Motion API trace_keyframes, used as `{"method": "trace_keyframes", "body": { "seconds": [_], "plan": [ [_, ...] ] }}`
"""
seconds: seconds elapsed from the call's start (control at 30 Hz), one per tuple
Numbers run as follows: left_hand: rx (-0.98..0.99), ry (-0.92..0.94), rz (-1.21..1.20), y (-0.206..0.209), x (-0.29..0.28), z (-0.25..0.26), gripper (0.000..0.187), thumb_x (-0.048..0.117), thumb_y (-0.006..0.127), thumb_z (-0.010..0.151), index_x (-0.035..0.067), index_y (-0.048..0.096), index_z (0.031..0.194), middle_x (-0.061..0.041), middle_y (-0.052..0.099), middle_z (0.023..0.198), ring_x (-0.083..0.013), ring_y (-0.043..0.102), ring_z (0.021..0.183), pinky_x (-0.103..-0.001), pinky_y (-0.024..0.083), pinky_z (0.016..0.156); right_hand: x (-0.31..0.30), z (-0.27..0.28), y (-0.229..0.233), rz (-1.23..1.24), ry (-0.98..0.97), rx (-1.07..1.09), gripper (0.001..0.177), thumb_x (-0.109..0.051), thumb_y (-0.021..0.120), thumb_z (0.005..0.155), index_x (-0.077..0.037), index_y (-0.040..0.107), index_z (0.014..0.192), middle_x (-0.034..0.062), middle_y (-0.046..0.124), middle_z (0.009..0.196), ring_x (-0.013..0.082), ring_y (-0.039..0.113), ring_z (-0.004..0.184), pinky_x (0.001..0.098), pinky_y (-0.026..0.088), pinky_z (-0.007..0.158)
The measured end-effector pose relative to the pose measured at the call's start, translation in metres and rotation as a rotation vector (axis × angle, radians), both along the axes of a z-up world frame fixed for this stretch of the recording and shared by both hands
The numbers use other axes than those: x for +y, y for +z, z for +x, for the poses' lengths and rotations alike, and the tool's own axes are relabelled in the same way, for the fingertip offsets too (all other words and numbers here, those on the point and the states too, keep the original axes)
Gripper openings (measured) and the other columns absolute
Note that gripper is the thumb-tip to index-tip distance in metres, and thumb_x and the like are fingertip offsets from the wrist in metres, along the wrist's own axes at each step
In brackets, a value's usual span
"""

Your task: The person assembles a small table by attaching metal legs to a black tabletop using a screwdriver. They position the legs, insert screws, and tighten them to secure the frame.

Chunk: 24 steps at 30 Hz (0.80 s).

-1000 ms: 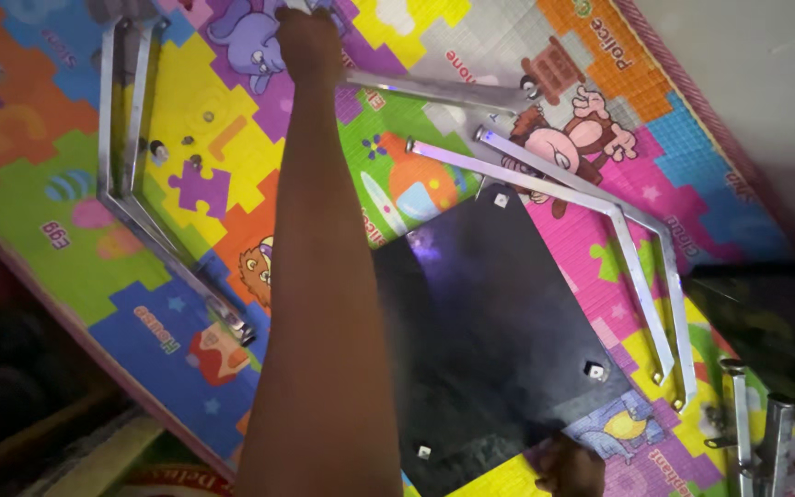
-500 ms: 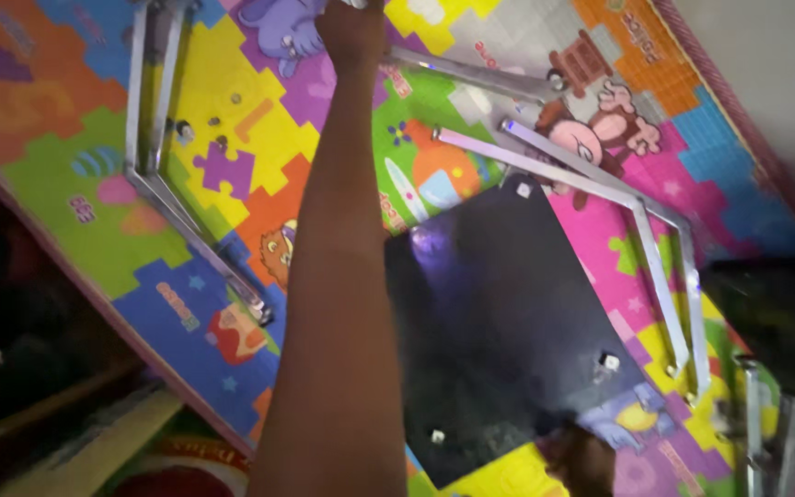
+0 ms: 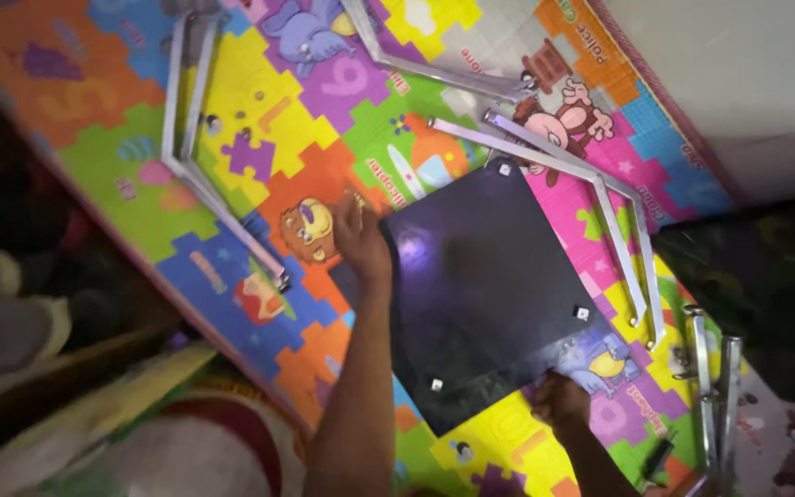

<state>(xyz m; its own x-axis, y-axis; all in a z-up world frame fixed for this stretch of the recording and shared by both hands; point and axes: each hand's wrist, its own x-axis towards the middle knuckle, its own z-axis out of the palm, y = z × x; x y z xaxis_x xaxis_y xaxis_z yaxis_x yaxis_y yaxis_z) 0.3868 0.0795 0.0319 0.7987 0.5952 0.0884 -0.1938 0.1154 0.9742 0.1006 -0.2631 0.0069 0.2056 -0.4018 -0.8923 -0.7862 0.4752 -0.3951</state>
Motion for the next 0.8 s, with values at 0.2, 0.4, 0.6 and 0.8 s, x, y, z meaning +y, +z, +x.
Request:
{"method": "trace_keyframes", "body": {
  "seconds": [0.2,0.4,0.6,0.8],
  "plan": [
    [0.373,0.268,0.254,0.03,-0.012,-0.149,0.032,0.011,0.069,0.095,-0.007,0.06,0.12,-0.018,0.064,0.118,-0.0291,0.063,0.111,-0.041,0.05,0.099,-0.007,-0.004,0.016,0.335,0.105,-0.002,0.021,-0.017,0.045,0.098,-0.006,0.057,0.084,0.0128,0.063,0.069,0.0133,0.042,0.044,0.0266,0.03,0.036],
    [0.891,0.193,0.469,0.008,-0.003,-0.207,0.04,0.027,0.079,0.085,-0.009,0.066,0.093,-0.027,0.069,0.097,-0.0443,0.065,0.095,-0.051,0.05,0.088,-0.066,0.048,0.062,0.047,1.264,-0.358,0.026,-0.013,0.055,0.088,-0.002,0.074,0.101,0.0124,0.079,0.083,0.0222,0.076,0.067,0.0333,0.059,0.058],
    [0.993,0.04,0.443,0.009,-0.027,-0.225,0.055,0.044,0.076,0.085,-0.009,0.069,0.094,-0.031,0.069,0.094,-0.0503,0.066,0.091,-0.055,0.052,0.087,-0.064,0.174,0.062,-0.77,1.11,-0.711,0.033,-0.03,0.073,0.092,-0.005,0.071,0.114,0.0095,0.071,0.103,0.0212,0.07,0.093,0.0354,0.055,0.082],
    [1.161,-0.038,0.454,0.025,-0.024,-0.215,0.07,0.053,0.079,0.081,-0.01,0.066,0.108,-0.036,0.065,0.104,-0.0502,0.065,0.099,-0.053,0.053,0.092,-0.023,0.255,0.044,-1.068,1.272,-0.828,0.045,-0.033,0.083,0.082,-0.005,0.072,0.116,0.0153,0.071,0.104,0.0327,0.066,0.096,0.0428,0.053,0.084]
  ]
}}
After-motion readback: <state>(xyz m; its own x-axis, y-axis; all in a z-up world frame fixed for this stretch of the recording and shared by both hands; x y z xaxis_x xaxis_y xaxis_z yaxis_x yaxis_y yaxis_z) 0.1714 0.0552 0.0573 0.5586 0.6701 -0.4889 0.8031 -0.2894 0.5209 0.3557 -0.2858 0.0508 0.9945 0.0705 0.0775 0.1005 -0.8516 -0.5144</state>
